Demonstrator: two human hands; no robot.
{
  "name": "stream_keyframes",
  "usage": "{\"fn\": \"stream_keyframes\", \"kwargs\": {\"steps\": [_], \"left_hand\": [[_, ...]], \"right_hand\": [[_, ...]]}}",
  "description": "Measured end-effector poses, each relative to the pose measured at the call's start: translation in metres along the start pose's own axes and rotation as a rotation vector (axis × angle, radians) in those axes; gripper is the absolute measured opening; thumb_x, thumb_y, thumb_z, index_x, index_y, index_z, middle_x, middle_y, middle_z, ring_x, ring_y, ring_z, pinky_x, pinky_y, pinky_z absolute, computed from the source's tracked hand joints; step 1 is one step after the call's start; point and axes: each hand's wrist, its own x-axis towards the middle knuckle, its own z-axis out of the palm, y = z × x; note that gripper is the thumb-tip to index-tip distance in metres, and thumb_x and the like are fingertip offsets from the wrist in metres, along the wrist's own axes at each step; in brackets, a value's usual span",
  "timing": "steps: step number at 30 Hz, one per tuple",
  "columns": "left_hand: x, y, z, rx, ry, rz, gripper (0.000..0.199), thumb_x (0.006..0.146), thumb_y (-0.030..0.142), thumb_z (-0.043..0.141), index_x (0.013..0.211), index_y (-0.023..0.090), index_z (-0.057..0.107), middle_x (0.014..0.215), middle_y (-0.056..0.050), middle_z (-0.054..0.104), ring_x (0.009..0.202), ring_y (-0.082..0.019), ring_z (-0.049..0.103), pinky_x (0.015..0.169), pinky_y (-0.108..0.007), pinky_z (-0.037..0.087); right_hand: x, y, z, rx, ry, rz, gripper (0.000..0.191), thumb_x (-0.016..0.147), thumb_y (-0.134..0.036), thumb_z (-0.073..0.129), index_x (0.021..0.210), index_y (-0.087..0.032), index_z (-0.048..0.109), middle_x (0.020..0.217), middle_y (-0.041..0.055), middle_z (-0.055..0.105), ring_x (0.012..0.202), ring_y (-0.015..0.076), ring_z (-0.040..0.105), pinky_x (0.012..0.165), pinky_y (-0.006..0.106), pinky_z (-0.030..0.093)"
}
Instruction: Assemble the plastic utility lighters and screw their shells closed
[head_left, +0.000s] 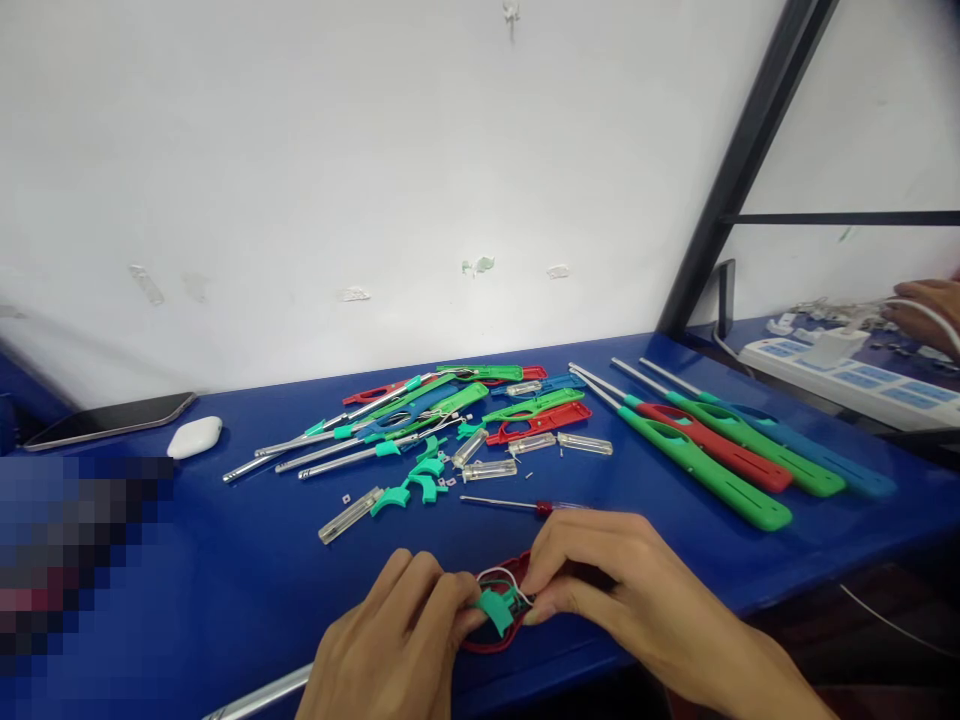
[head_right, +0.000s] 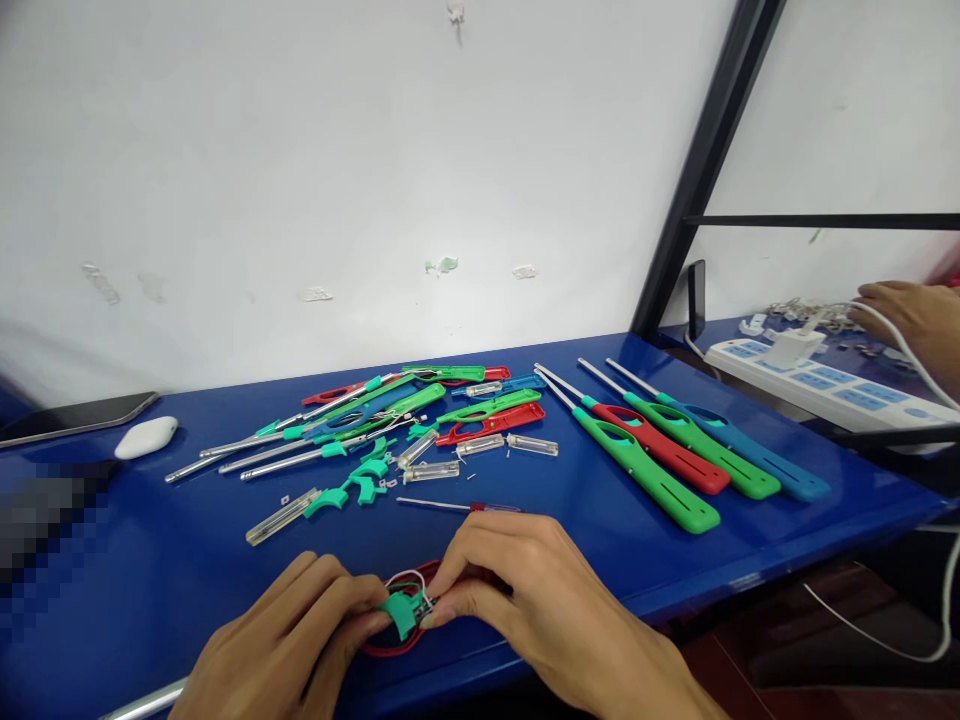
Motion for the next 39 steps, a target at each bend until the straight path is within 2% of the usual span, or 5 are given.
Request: {"fn": "stream_keyframes", "kwargs": {"steps": [13, 18, 24, 32, 39], "left_hand": [[-0.002, -0.002, 0.003, 0.012, -0.046, 0.024, 0.025, 0.109, 0.014, 0.044, 0.103, 0.027, 0.065, 0.088, 0.002, 0.069, 0.071, -0.019, 0.066, 0.056, -0.031, 0.056], [-0.006, -0.003, 0.005, -0.001, -0.063, 0.033, 0.023, 0.108, 0.014, 0.047, 0.108, 0.027, 0.065, 0.094, 0.001, 0.071, 0.076, -0.021, 0.069, 0.055, -0.031, 0.057], [-0.003, -0.004, 0.001, -0.043, -0.076, 0.039, 0.02, 0.108, 0.015, 0.051, 0.118, 0.026, 0.065, 0.093, 0.001, 0.071, 0.074, -0.018, 0.064, 0.061, -0.03, 0.062], [-0.004, -0.002, -0.008, -0.088, -0.038, -0.063, 0.045, 0.097, 0.001, 0.049, 0.128, 0.029, 0.065, 0.119, -0.005, 0.069, 0.101, -0.02, 0.071, 0.078, -0.031, 0.067], [0.0, -0.007, -0.008, -0.158, -0.032, -0.031, 0.033, 0.107, 0.012, 0.046, 0.131, 0.029, 0.063, 0.11, 0.001, 0.076, 0.093, -0.013, 0.075, 0.081, -0.023, 0.065]], "right_hand": [[0.001, -0.002, 0.0, 0.233, 0.035, 0.211, 0.015, 0.087, -0.027, 0.092, 0.09, -0.024, 0.076, 0.083, -0.0063, 0.081, 0.071, 0.0113, 0.073, 0.067, 0.018, 0.054], [0.002, -0.001, 0.0, 0.174, 0.045, 0.132, 0.016, 0.086, -0.027, 0.092, 0.079, -0.023, 0.078, 0.081, -0.006, 0.08, 0.067, 0.0095, 0.067, 0.065, 0.017, 0.052], [0.001, 0.0, -0.001, 0.054, 0.069, 0.07, 0.017, 0.08, -0.018, 0.096, 0.086, -0.025, 0.081, 0.088, -0.0064, 0.083, 0.08, 0.0114, 0.073, 0.076, 0.017, 0.055], [-0.002, 0.0, 0.0, -0.032, 0.041, 0.056, 0.01, 0.088, -0.026, 0.091, 0.093, -0.027, 0.082, 0.09, -0.0058, 0.084, 0.078, 0.0128, 0.074, 0.075, 0.019, 0.055], [-0.004, 0.003, 0.001, -0.06, 0.056, 0.012, 0.009, 0.091, -0.033, 0.088, 0.096, -0.028, 0.082, 0.094, -0.0058, 0.085, 0.081, 0.014, 0.075, 0.079, 0.022, 0.056]]}}
